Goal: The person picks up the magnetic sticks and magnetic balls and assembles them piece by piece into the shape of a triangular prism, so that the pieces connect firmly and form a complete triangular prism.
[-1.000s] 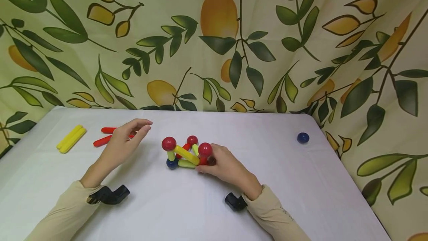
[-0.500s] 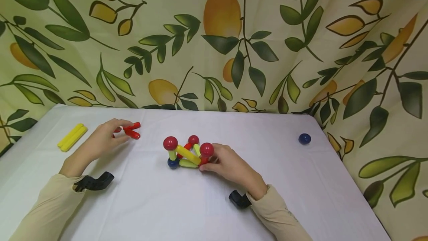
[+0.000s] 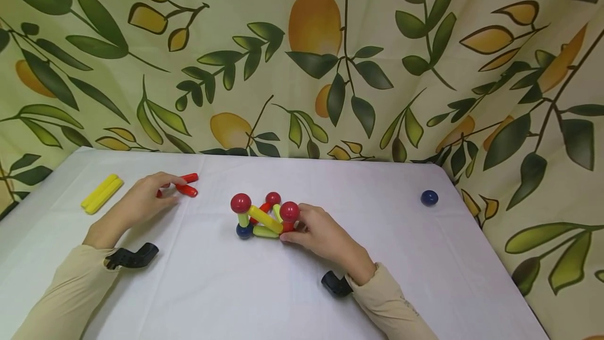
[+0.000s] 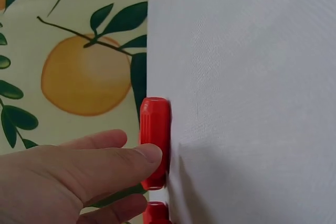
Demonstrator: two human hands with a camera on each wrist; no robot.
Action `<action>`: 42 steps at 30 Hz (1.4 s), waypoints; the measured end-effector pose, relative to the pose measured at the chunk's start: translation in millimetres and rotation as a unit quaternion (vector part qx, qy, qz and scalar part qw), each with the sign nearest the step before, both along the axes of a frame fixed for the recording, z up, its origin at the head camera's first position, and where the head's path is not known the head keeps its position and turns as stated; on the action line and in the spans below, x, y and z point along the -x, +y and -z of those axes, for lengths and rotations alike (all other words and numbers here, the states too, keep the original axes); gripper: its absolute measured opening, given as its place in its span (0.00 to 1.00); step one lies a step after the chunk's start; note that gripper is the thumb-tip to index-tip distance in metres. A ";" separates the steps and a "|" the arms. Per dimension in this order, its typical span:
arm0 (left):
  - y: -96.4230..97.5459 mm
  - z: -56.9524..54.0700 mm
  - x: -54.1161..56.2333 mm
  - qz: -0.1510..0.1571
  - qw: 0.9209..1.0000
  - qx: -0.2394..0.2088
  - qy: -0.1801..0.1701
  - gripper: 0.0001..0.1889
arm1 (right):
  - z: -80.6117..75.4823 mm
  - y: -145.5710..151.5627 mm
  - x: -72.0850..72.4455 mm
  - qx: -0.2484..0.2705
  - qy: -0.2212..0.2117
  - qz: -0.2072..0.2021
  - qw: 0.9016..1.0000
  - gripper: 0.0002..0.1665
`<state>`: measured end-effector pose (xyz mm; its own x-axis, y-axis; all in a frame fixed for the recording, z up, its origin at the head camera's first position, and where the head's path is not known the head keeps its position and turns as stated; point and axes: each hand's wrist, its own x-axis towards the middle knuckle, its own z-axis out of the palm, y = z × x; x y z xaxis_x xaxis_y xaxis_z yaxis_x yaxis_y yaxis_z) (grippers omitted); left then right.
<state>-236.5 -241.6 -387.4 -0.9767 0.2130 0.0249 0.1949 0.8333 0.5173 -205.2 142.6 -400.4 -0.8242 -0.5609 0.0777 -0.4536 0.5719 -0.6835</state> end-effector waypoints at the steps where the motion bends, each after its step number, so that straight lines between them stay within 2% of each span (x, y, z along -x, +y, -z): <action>1: -0.5 0.7 0.1 0.001 1.000 0.000 0.003 0.20 | 0.5 -0.1 0.0 0.002 -0.001 0.000 1.000 0.15; 7: 1.4 5.0 -0.2 0.010 1.000 -0.008 0.026 0.19 | 3.4 -0.9 -1.0 0.015 -0.023 0.007 1.000 0.17; 13: 6.1 6.9 -1.7 0.013 0.999 0.007 0.043 0.18 | 4.6 -1.9 -1.5 0.018 -0.028 0.010 0.999 0.18; 19: 9.3 5.5 -3.1 0.003 1.000 0.003 0.024 0.14 | 4.9 -2.1 -0.1 0.019 -0.025 0.008 0.999 0.17; 22: 11.6 5.1 -2.2 0.008 1.000 -0.001 0.012 0.12 | 5.0 -1.5 0.4 0.021 -0.025 0.008 0.999 0.17; 29: 17.2 5.6 -0.7 0.024 1.000 0.013 -0.007 0.16 | 4.2 -0.5 1.5 0.031 -0.029 0.003 0.999 0.17; 34: 23.9 2.0 -2.0 0.031 0.999 0.002 0.026 0.18 | 4.2 -0.1 2.0 0.036 -0.031 -0.004 0.999 0.16; 38: 33.9 -5.3 -6.0 0.041 0.997 -0.018 0.065 0.16 | 6.2 0.4 1.7 0.041 -0.040 -0.010 0.998 0.15; 42: 45.0 -14.3 -12.9 0.043 0.995 -0.035 0.080 0.15 | 8.9 -0.4 0.8 0.050 -0.050 -0.020 0.997 0.15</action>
<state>-223.6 -196.6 -373.1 -0.9372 0.2879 0.1970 0.3488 0.7727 0.5303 -206.0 142.3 -409.3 -0.8077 -0.5872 0.0528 -0.4010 0.4815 -0.7793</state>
